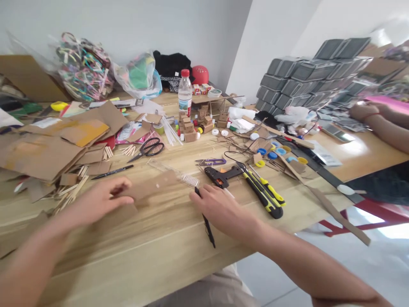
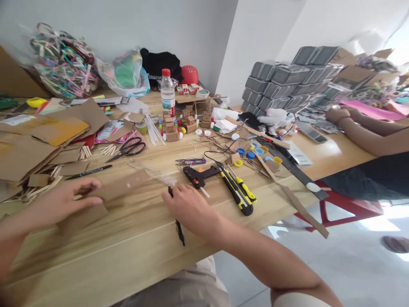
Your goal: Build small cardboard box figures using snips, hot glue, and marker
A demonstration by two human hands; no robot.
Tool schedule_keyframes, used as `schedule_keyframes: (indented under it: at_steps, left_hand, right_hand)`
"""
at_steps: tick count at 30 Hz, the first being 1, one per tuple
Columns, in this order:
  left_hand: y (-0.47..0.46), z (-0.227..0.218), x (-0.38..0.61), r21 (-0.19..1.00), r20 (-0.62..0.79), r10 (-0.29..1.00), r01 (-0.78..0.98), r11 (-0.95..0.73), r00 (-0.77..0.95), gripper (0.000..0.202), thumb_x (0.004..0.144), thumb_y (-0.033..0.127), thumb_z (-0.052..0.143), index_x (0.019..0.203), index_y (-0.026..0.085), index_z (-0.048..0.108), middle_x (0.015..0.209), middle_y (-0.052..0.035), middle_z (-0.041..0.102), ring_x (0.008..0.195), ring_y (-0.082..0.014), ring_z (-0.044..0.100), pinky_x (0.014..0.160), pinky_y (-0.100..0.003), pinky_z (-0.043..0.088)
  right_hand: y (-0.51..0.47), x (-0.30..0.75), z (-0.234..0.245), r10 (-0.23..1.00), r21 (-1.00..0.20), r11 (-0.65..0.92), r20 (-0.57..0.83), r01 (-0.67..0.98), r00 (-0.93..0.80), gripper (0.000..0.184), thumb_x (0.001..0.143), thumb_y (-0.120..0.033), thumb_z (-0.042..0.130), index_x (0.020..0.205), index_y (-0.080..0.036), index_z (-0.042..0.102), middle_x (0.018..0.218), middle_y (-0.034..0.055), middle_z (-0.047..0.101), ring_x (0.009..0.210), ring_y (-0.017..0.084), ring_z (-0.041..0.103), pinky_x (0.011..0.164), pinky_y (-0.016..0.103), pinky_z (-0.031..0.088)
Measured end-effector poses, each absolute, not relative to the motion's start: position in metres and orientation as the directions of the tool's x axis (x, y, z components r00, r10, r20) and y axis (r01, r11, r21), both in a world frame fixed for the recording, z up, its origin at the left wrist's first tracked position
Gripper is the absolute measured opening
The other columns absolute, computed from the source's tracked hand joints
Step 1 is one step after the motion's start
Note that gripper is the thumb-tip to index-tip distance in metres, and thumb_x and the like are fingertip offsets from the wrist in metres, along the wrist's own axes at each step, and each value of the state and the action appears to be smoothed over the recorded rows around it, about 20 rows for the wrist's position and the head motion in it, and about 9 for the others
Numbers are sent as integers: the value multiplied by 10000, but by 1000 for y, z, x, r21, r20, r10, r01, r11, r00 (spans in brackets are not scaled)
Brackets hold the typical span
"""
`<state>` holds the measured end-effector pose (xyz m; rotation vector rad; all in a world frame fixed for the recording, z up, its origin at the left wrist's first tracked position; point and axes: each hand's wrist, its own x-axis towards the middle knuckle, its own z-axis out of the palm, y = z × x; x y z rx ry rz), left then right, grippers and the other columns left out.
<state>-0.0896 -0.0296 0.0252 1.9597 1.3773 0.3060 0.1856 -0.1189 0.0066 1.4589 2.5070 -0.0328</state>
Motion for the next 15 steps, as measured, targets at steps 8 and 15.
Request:
schedule_keyframes:
  at_steps: [8, 15]
  left_hand:
    - [-16, 33, -104, 828, -104, 989, 560, 28, 105, 754, 325, 865, 765, 733, 233, 711, 757, -27, 743, 650, -196, 568, 554, -262, 469]
    - [-19, 19, -100, 844, -149, 989, 518, 136, -15, 670, 219, 799, 806, 563, 250, 640, 622, -12, 671, 686, -227, 579, 550, -273, 479]
  right_hand:
    - [-123, 186, 4, 890, 106, 443, -177, 891, -421, 479, 874, 31, 523, 1297, -190, 562, 968, 86, 714, 854, 224, 690, 681, 304, 478]
    - [-163, 243, -17, 980, -4, 199, 26, 980, -199, 190, 951, -112, 524, 886, -221, 666, 799, 43, 755, 737, 184, 714, 637, 259, 451]
